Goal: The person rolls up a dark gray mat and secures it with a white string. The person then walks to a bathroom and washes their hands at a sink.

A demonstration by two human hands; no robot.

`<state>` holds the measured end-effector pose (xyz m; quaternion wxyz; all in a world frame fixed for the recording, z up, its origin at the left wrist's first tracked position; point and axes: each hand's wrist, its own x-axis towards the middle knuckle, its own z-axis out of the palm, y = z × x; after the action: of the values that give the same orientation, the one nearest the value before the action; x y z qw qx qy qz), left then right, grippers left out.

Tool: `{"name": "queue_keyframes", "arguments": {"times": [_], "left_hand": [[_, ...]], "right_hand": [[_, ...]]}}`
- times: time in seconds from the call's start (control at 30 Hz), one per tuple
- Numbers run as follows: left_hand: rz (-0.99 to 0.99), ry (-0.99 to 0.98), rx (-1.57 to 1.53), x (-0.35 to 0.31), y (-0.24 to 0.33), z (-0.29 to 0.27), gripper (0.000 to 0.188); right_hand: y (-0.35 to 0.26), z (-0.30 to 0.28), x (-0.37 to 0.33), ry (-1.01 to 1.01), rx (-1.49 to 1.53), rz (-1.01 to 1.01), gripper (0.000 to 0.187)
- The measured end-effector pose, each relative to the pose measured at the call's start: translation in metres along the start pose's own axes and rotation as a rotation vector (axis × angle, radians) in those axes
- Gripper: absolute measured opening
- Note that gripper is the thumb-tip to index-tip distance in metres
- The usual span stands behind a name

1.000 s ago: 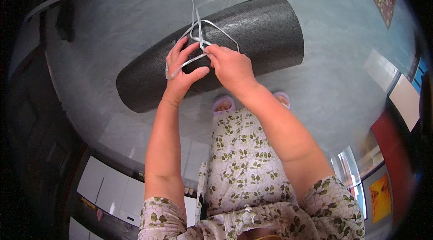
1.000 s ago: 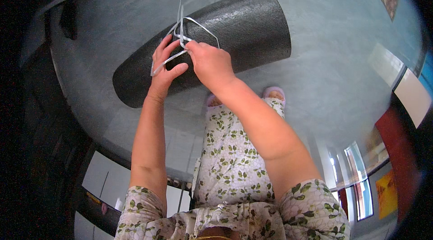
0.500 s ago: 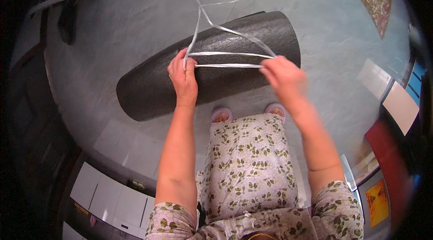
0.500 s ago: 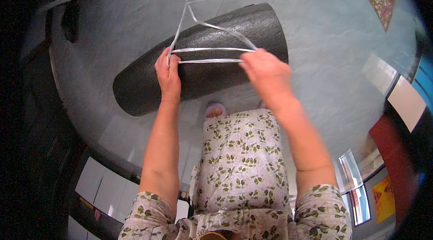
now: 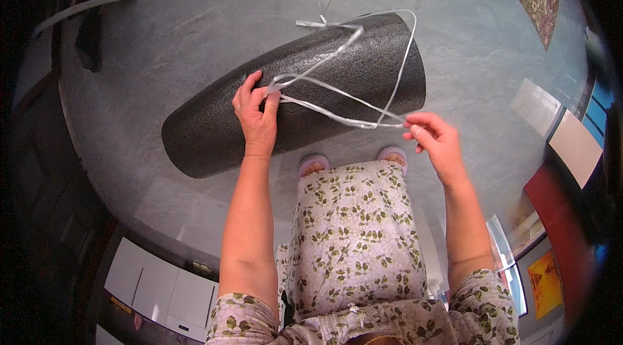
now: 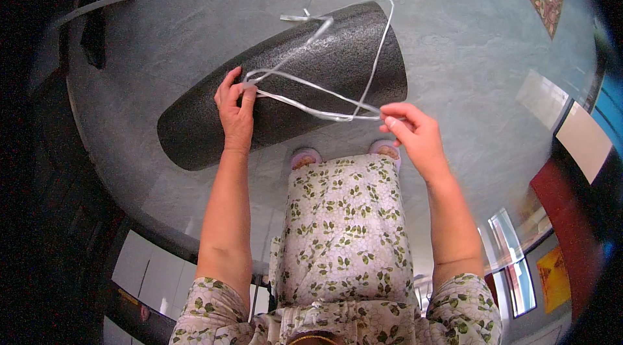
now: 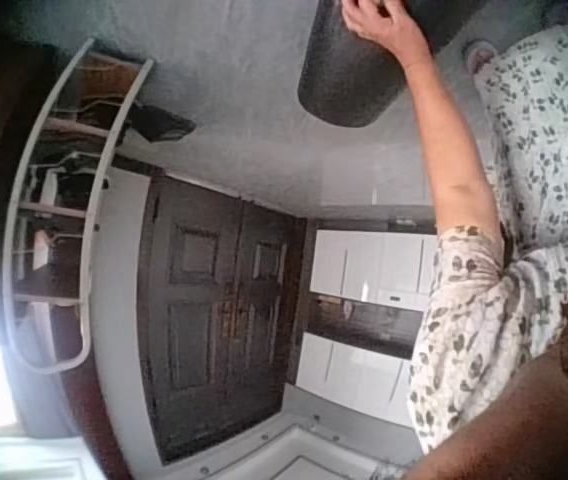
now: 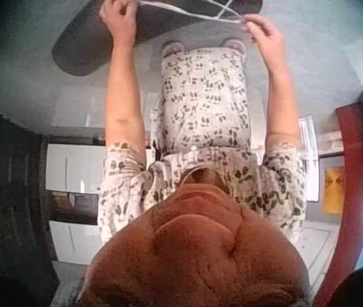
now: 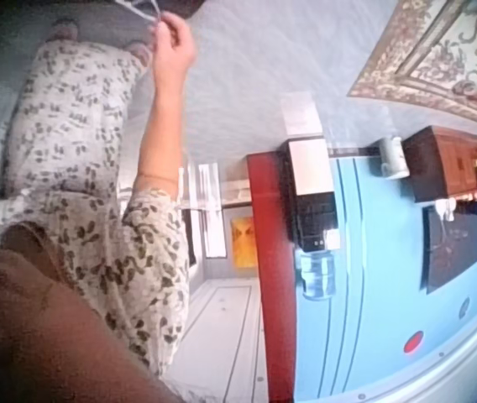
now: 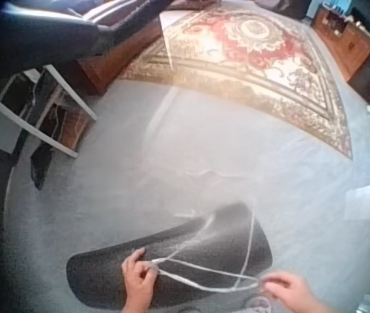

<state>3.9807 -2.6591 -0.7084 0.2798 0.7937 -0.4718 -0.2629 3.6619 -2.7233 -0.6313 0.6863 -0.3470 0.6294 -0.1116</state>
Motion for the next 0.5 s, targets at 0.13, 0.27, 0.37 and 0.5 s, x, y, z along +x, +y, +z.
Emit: {"name": "queue_keyframes", "arguments": {"times": [0.13,0.27,0.37,0.5], "left_hand": [[0.007,-0.030,0.047,-0.005,0.005,-0.001,0.009],[0.025,-0.031,0.065,-0.008,0.002,-0.003,0.012],[0.032,-0.031,0.065,-0.013,0.002,-0.004,0.013],[0.032,-0.029,0.067,-0.019,0.005,-0.006,0.014]], "right_hand": [[0.014,-0.005,0.001,0.357,-0.207,-0.258,0.016],[-0.027,0.019,0.042,0.442,-0.396,-0.629,0.010],[-0.065,0.052,0.090,0.456,-0.653,-0.772,0.023],[-0.102,0.113,0.123,0.241,-1.012,-0.499,0.046]]}}
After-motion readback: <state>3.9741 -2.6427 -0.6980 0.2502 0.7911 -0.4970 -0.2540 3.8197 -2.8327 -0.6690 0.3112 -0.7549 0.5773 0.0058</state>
